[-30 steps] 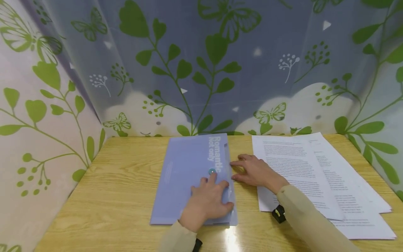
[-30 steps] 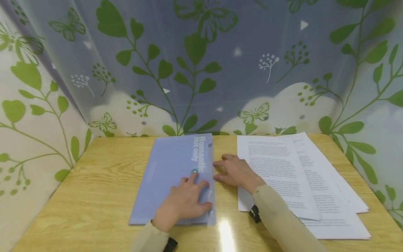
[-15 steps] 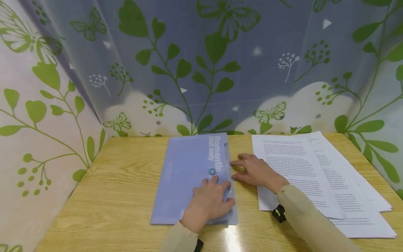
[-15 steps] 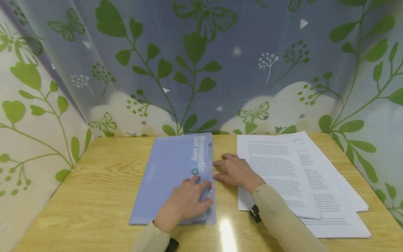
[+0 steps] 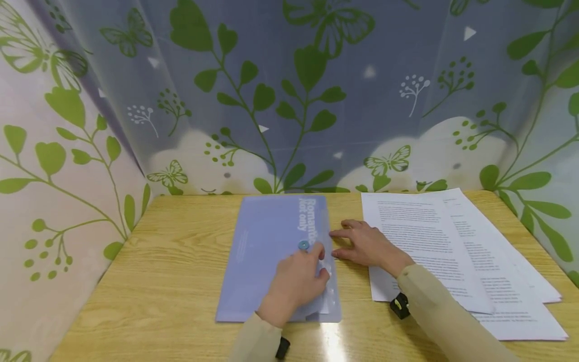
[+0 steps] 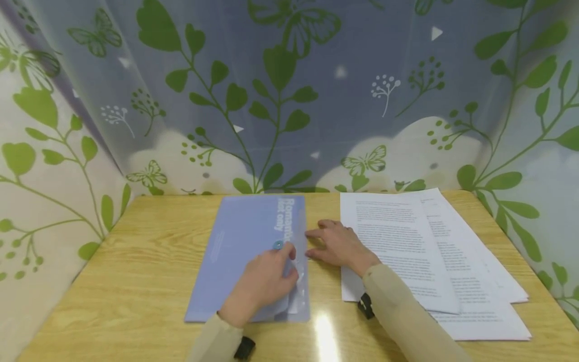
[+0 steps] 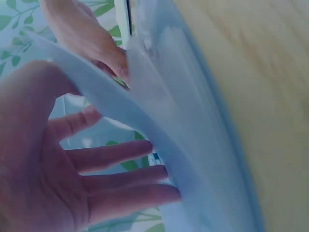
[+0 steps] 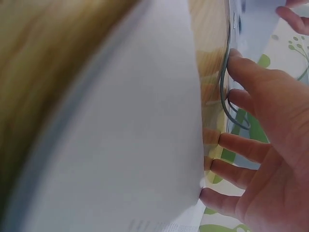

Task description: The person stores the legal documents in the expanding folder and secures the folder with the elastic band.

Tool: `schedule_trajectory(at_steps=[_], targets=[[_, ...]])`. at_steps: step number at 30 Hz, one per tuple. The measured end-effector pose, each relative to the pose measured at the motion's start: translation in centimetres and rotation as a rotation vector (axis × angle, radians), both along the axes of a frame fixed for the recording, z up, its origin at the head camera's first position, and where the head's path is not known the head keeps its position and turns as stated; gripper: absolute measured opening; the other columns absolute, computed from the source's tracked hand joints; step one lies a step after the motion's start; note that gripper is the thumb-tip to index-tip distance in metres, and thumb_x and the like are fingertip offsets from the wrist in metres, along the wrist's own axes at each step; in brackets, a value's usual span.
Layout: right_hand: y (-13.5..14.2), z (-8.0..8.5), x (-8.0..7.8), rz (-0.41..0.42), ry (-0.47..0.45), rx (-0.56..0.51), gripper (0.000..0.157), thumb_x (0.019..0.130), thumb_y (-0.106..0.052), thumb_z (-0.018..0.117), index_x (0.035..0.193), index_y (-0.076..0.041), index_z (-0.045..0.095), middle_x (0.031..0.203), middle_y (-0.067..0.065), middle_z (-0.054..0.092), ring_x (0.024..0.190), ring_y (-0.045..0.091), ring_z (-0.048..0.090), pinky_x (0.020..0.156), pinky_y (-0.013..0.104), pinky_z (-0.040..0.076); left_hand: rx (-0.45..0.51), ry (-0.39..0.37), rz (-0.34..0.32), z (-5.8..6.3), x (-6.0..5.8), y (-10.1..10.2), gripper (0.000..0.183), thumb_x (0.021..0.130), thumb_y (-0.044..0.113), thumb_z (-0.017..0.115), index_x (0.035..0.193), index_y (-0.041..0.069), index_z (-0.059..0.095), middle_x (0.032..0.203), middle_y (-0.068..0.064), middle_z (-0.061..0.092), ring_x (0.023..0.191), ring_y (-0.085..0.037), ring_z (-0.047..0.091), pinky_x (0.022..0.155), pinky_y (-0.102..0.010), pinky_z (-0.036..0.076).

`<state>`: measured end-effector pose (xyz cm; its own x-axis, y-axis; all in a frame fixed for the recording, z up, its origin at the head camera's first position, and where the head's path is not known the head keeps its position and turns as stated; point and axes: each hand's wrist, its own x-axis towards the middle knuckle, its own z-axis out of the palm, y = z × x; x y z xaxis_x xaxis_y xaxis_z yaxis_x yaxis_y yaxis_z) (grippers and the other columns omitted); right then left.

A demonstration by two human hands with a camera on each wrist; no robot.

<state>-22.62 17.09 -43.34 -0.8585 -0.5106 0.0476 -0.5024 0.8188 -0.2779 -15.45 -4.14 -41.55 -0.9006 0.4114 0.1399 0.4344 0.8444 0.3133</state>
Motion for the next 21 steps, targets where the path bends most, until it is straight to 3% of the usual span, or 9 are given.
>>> schedule_trajectory(at_steps=[7, 12, 17, 21], targets=[[-0.2, 0.1, 0.0, -0.015, -0.007, 0.008, 0.051, 0.093, -0.045, 0.071, 0.135, -0.017, 0.069, 0.144, 0.028, 0.055, 0.125, 0.053, 0.056, 0.084, 0.069, 0.051, 0.156, -0.098, -0.007, 0.2, -0.7, -1.1, 0.014, 0.095, 0.016, 0.056, 0.108, 0.011, 0.058, 0.056, 0.007, 0.037, 0.047, -0.01, 0.034, 0.045, -0.027, 0.029], [-0.2, 0.1, 0.0, -0.012, -0.015, 0.008, 0.051, 0.093, -0.045, 0.071, 0.135, -0.016, 0.068, 0.145, 0.029, 0.055, 0.126, 0.053, 0.055, 0.085, 0.069, 0.051, 0.199, -0.138, -0.014, 0.7, -1.0, -1.7, 0.031, 0.099, 0.015, 0.048, 0.125, 0.01, 0.065, 0.057, 0.007, 0.037, 0.047, -0.008, 0.034, 0.046, -0.025, 0.032], [-0.2, 0.1, -0.1, -0.004, -0.004, 0.01, 0.05, 0.093, -0.045, 0.071, 0.135, -0.016, 0.069, 0.144, 0.029, 0.055, 0.125, 0.053, 0.056, 0.084, 0.067, 0.052, 0.221, -0.151, 0.008, 1.4, -1.0, -2.2, 0.041, 0.1, 0.018, 0.042, 0.132, 0.007, 0.066, 0.06, 0.003, 0.047, 0.049, -0.008, 0.039, 0.049, -0.026, 0.037], [-0.1, 0.0, -0.1, -0.005, -0.003, 0.014, 0.05, 0.093, -0.045, 0.071, 0.135, -0.017, 0.069, 0.144, 0.029, 0.056, 0.124, 0.053, 0.056, 0.083, 0.068, 0.052, 0.262, -0.15, 0.044, 1.8, -0.9, -2.7, 0.039, 0.097, 0.021, 0.047, 0.129, 0.012, 0.068, 0.072, -0.001, 0.063, 0.059, -0.011, 0.049, 0.057, -0.027, 0.043]])
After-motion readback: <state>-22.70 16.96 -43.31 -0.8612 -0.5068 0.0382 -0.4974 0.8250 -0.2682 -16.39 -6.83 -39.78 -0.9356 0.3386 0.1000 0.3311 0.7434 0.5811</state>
